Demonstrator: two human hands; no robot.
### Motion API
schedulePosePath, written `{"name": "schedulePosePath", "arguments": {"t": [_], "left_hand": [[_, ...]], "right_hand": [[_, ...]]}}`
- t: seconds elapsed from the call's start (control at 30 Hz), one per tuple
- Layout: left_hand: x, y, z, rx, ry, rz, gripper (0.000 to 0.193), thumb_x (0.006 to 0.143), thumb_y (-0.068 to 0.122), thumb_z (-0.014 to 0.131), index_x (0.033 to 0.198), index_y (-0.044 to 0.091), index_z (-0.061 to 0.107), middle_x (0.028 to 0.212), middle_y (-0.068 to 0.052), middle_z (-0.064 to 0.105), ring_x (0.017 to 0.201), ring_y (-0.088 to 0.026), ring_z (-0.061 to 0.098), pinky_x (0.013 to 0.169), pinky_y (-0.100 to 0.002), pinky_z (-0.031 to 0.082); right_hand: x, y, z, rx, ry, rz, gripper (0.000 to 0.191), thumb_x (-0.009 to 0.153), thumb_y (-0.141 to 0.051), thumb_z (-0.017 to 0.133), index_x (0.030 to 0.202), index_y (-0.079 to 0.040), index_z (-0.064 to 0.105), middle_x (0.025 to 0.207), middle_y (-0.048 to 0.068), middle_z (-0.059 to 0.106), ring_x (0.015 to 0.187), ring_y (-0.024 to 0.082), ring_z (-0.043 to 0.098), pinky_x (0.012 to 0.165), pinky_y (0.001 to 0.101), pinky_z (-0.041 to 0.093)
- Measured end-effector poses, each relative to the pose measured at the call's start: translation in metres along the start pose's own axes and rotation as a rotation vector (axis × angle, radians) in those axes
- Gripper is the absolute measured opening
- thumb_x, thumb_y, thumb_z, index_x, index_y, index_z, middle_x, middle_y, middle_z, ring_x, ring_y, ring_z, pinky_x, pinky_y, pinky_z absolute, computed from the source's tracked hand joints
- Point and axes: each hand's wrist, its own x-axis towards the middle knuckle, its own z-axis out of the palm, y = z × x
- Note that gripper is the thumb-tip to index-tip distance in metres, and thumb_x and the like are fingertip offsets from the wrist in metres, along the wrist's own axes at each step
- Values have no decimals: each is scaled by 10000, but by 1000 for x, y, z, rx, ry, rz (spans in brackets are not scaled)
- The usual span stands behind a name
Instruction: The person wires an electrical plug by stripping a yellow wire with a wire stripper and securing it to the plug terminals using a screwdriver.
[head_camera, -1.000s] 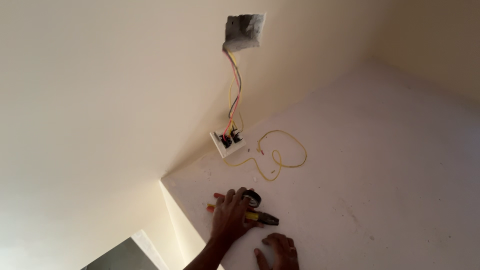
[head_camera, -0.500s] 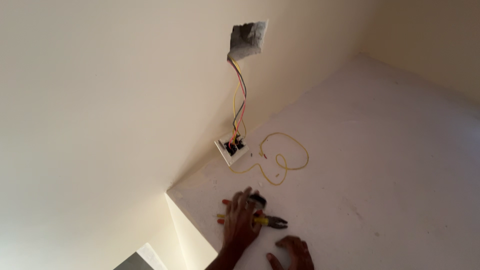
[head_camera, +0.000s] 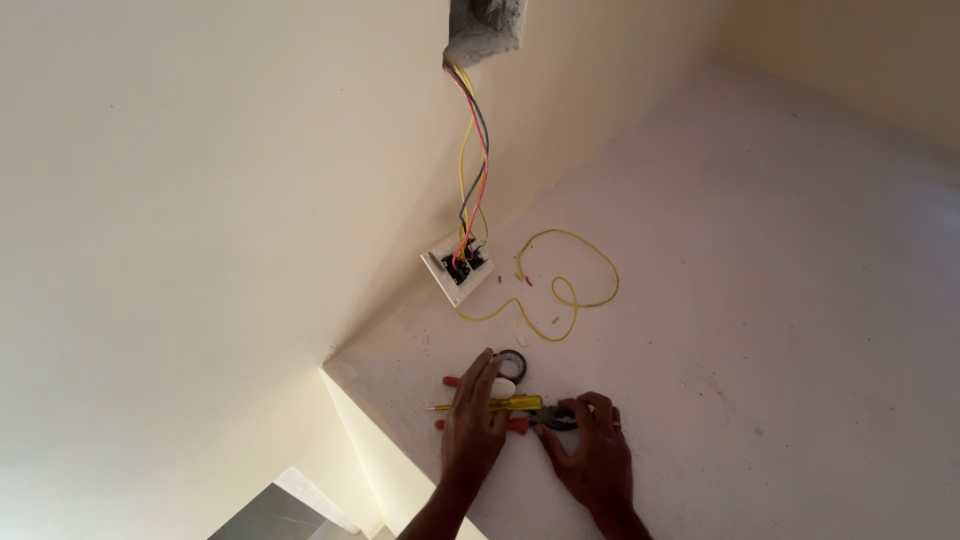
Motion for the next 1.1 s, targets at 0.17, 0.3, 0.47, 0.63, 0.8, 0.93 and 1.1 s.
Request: {"name": "schedulePosePath", "arguments": {"t": [0.17, 0.3, 0.47, 0.63, 0.8, 0.93, 1.1], "left_hand": [[0, 0, 0, 48, 59, 91, 547, 813, -72, 637, 1342, 60, 600, 1524, -106, 525, 1395, -323, 511, 1115, -423, 456], [2, -5, 6, 152, 60, 118, 385, 841, -10, 676, 1217, 69, 649, 1443, -107, 593, 1315, -345, 546, 1068, -449, 454], [4, -25, 20, 168, 183, 223, 299, 817, 57, 726, 1108, 65, 655, 1357, -148, 633, 1234, -371, 579, 1024, -493, 446], [4, -12, 8, 75, 160, 192, 434, 758, 53, 766, 1177, 42, 652, 1367, -171, 620, 1275, -403, 556, 1073, -542, 398], [4, 10, -8, 96, 160, 157, 639, 587, 19, 753, 1212, 19, 619, 1377, -183, 608, 1306, -424, 524, 1126, -576, 328], [-1, -21, 9, 180, 215, 124, 634, 607, 55, 803, 1213, 48, 618, 1365, -154, 624, 1309, -399, 535, 1117, -531, 371], [-5, -22, 18, 270, 253, 80, 675, 691, 92, 816, 1326, 42, 591, 1345, -140, 643, 1293, -354, 569, 1120, -503, 397]], "right_hand": [[4, 2, 0, -21, -94, 24, 479, 794, -474, 801, 1051, -101, 646, 1084, 70, 622, 1022, 318, 594, 876, 456, 523], [4, 21, 10, 17, -232, 111, 543, 749, -526, 824, 1059, -114, 656, 1031, 63, 642, 1000, 284, 612, 855, 431, 546], [12, 71, 51, 76, -59, -111, 605, 568, -526, 930, 940, -103, 709, 923, 71, 708, 871, 285, 652, 807, 431, 554], [7, 85, 61, 208, -42, -54, 577, 574, -473, 967, 952, -103, 739, 901, 101, 741, 849, 226, 721, 790, 384, 589], [4, 58, 34, 257, -149, 189, 582, 592, -427, 954, 985, -56, 740, 842, 102, 781, 797, 202, 765, 794, 347, 599], [11, 59, 31, 424, -335, 339, 460, 710, -361, 922, 957, -12, 751, 777, 82, 784, 739, 157, 706, 739, 294, 566], [4, 59, 23, 584, -321, 358, 387, 776, -260, 886, 1013, 14, 750, 748, 80, 731, 657, 134, 604, 620, 273, 507]]}}
